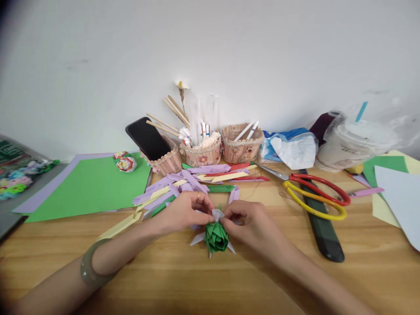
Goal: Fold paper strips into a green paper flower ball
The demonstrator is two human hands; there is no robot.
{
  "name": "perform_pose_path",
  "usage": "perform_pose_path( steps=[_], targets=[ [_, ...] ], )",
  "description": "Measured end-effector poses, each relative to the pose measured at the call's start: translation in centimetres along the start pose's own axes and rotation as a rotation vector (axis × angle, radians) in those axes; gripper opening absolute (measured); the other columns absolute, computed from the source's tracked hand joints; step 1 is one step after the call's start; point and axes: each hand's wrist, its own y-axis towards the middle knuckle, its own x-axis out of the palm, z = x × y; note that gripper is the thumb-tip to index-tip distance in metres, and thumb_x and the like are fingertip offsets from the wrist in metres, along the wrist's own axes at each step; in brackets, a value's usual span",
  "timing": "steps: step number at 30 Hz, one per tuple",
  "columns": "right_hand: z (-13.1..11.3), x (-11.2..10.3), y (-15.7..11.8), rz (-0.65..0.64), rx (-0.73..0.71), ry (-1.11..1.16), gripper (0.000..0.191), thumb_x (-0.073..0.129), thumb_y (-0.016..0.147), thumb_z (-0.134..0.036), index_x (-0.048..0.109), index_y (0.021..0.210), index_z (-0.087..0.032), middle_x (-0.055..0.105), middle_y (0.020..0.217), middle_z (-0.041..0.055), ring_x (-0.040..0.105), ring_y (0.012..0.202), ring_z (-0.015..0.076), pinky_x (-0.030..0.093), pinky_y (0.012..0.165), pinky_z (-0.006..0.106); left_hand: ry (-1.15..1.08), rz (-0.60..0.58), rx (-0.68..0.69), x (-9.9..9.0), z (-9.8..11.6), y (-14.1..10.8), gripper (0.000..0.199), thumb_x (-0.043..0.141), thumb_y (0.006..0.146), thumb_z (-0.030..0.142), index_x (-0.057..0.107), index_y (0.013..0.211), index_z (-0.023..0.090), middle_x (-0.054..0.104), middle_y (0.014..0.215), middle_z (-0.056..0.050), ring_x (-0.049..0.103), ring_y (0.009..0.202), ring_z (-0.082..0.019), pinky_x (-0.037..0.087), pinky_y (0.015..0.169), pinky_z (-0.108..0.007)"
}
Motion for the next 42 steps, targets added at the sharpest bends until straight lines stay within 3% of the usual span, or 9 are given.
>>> perform_pose_path(
  steps=[8,12,14,17,19,23,29,35,42],
  targets=[
    [-0.2,-0.1,-0.1,0.032,-0.195,-0.199,0.02,0.047,0.084,-0.023,0.061,0.072,-0.017,0.064,0.072,0.0043,0.057,0.065,0.016,0.043,0.06,0.027,0.004,0.093,0.028,0.4,-0.1,-0.2,0.009,0.067,0.058,0.013,0.059,0.062,0.013,0.058,0.059,0.002,0.051,0.055,-0.009,0.04,0.056,-0.023],
    [0.1,-0.1,-0.2,0.072,-0.316,-0.233,0.021,0.044,0.086,-0.02,0.062,0.076,-0.017,0.063,0.074,0.0053,0.058,0.066,0.0155,0.044,0.061,0.027,0.054,0.161,0.14,0.7,-0.1,-0.5,0.004,0.062,0.062,0.011,0.062,0.065,0.014,0.058,0.064,0.001,0.052,0.059,-0.01,0.041,0.057,-0.022],
    [0.1,-0.3,-0.2,0.096,-0.401,-0.265,0.021,0.043,0.087,-0.017,0.062,0.077,-0.016,0.063,0.075,0.0059,0.058,0.066,0.0153,0.045,0.06,0.027,0.087,0.196,0.216,0.7,0.1,-0.6,0.006,0.059,0.063,0.009,0.063,0.063,0.014,0.06,0.076,-0.002,0.054,0.062,-0.01,0.043,0.06,-0.023],
    [0.1,-0.7,-0.1,0.192,-0.546,-0.338,0.018,0.045,0.085,-0.012,0.063,0.084,-0.017,0.065,0.081,0.0078,0.06,0.073,0.0161,0.048,0.062,0.027,-0.07,0.133,0.185,0.6,0.6,-0.7,0.011,0.054,0.069,0.012,0.063,0.074,0.014,0.061,0.09,-0.004,0.056,0.061,-0.009,0.045,0.063,-0.026],
    [0.2,-0.9,0.0,0.266,-0.647,-0.384,0.017,0.048,0.084,-0.009,0.062,0.088,-0.017,0.067,0.085,0.0086,0.061,0.077,0.0167,0.049,0.065,0.028,-0.18,0.063,0.104,0.6,0.8,-0.6,0.015,0.054,0.072,0.015,0.062,0.085,0.014,0.062,0.084,-0.003,0.057,0.061,-0.01,0.046,0.064,-0.027],
    [0.4,-1.0,0.2,0.342,-0.729,-0.447,0.017,0.052,0.082,-0.009,0.062,0.091,-0.019,0.067,0.084,0.0076,0.061,0.079,0.0178,0.051,0.068,0.031,-0.1,0.076,0.146,0.6,0.8,-0.6,0.01,0.06,0.068,0.013,0.063,0.078,0.013,0.06,0.075,-0.002,0.055,0.066,-0.011,0.044,0.065,-0.026],
    [-0.3,-1.1,-0.4,0.441,-0.613,-0.373,0.008,0.054,0.079,-0.013,0.058,0.083,-0.019,0.062,0.083,0.006,0.058,0.077,0.0176,0.048,0.066,0.03,0.099,0.16,0.37,1.0,0.9,-1.3,0.003,0.059,0.073,0.015,0.059,0.07,0.015,0.057,0.074,-0.001,0.052,0.07,-0.012,0.041,0.061,-0.023],
    [-1.7,-1.3,-0.7,0.198,-0.224,-0.073,0.023,0.046,0.086,-0.032,0.052,0.067,-0.02,0.052,0.061,-0.001,0.047,0.056,0.0131,0.037,0.05,0.025,0.358,0.284,0.602,1.3,0.6,-2.0,0.006,0.053,0.08,0.015,0.058,0.077,0.017,0.056,0.078,-0.001,0.052,0.074,-0.012,0.041,0.066,-0.025],
    [-1.2,-1.2,-0.3,0.057,-0.072,0.165,0.031,0.047,0.083,-0.045,0.05,0.066,-0.019,0.049,0.064,-0.0018,0.044,0.062,0.0136,0.034,0.056,0.025,0.445,0.339,0.613,1.4,-0.1,-1.6,0.006,0.049,0.083,0.014,0.051,0.079,0.018,0.053,0.082,-0.002,0.051,0.079,-0.014,0.041,0.07,-0.028]
  ],
)
